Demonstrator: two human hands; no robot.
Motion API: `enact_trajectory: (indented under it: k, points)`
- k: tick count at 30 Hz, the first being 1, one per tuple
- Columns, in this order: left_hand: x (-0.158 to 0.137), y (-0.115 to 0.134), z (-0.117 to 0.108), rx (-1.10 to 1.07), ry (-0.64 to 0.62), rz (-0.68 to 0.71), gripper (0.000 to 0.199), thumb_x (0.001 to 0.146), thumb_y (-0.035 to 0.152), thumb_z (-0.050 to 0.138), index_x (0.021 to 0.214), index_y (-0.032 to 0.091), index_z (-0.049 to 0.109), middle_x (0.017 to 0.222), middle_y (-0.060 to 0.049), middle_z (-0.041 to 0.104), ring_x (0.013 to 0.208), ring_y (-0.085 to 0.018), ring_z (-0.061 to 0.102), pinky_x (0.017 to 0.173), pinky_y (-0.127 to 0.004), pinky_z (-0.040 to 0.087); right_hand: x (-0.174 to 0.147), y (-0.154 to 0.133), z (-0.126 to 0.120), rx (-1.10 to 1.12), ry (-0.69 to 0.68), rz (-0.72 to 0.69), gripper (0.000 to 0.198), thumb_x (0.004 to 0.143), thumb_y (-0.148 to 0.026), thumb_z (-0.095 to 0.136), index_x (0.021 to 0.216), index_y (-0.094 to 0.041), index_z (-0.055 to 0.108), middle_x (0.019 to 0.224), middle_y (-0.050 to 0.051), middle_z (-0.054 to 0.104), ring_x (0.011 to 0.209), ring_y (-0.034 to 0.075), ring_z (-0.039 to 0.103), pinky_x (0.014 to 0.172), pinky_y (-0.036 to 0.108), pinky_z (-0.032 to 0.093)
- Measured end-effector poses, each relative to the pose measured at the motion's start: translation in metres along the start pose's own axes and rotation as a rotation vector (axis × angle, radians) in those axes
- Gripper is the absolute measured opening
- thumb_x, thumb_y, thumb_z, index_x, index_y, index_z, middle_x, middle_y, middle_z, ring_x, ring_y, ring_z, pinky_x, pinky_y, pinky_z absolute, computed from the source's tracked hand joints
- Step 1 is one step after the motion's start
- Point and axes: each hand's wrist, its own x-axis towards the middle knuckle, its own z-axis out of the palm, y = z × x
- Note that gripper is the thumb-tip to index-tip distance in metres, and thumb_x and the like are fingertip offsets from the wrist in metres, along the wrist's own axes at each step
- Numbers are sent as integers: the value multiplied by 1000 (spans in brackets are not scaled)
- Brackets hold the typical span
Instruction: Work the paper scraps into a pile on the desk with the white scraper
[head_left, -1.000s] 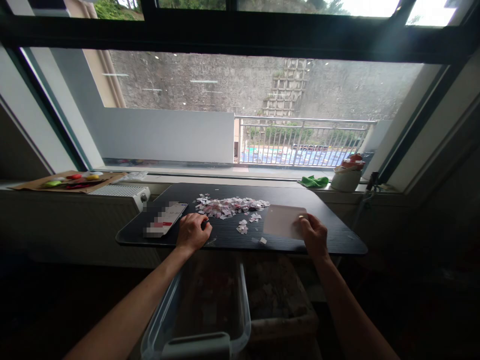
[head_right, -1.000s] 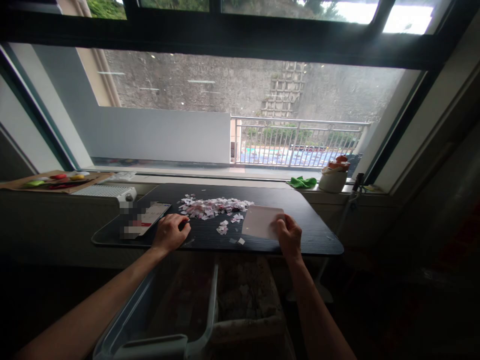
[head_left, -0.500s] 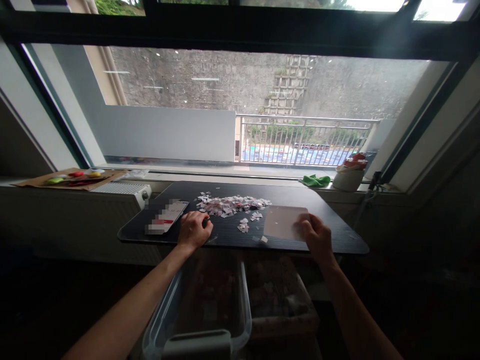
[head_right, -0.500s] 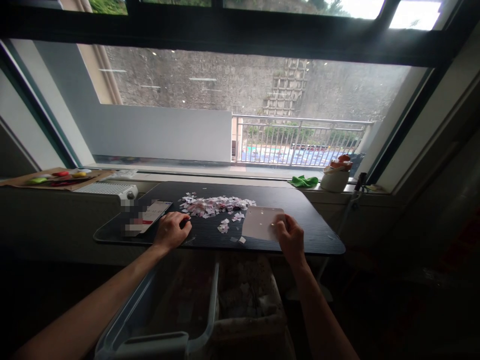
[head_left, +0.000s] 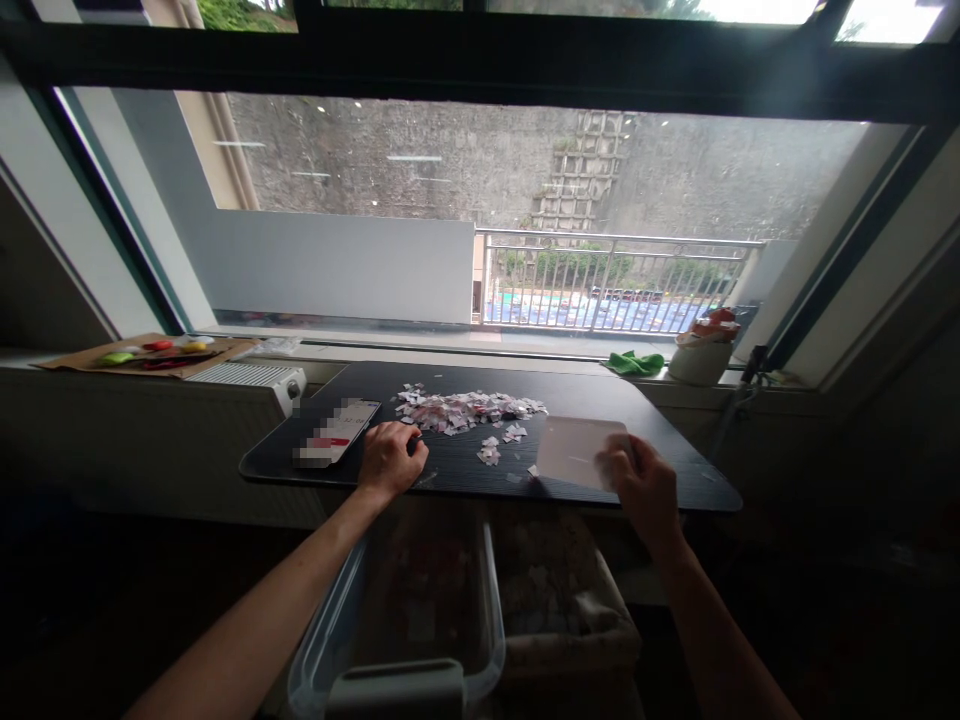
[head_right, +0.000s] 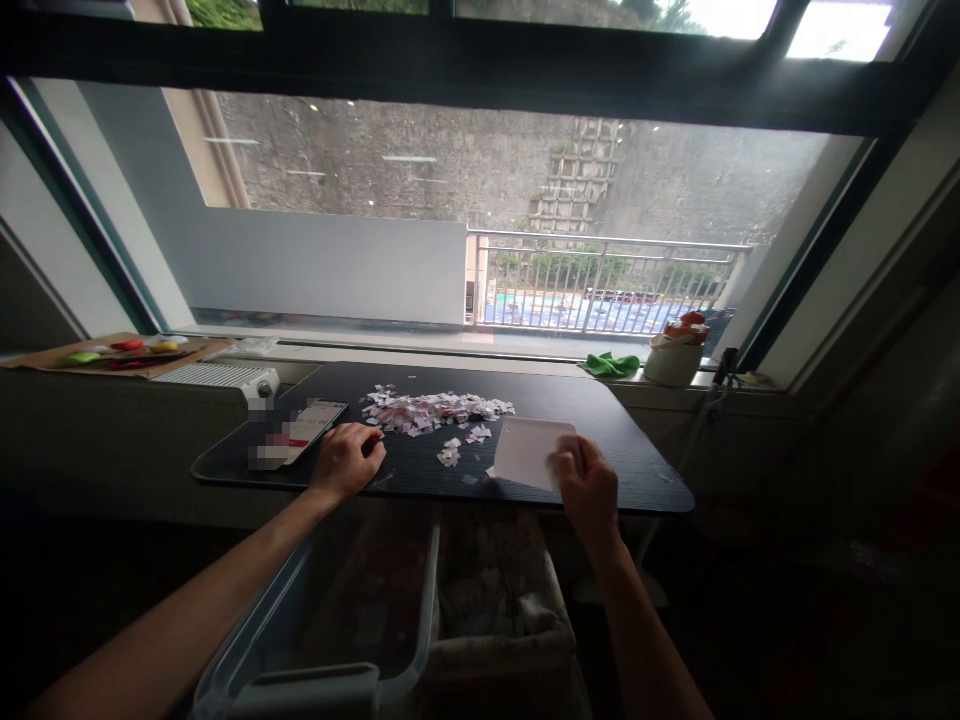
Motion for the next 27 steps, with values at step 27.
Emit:
enact_trajectory:
  k: [27]
  points:
    - [3, 8, -12, 11, -107, 17, 19, 73, 27, 48, 78, 18, 64, 88, -7, 66, 94, -25, 54, 91, -45, 36, -12, -20, 19, 33, -111, -22, 35, 76, -46, 50, 88, -15, 62, 69, 5, 65, 61, 17, 59, 53, 26, 46]
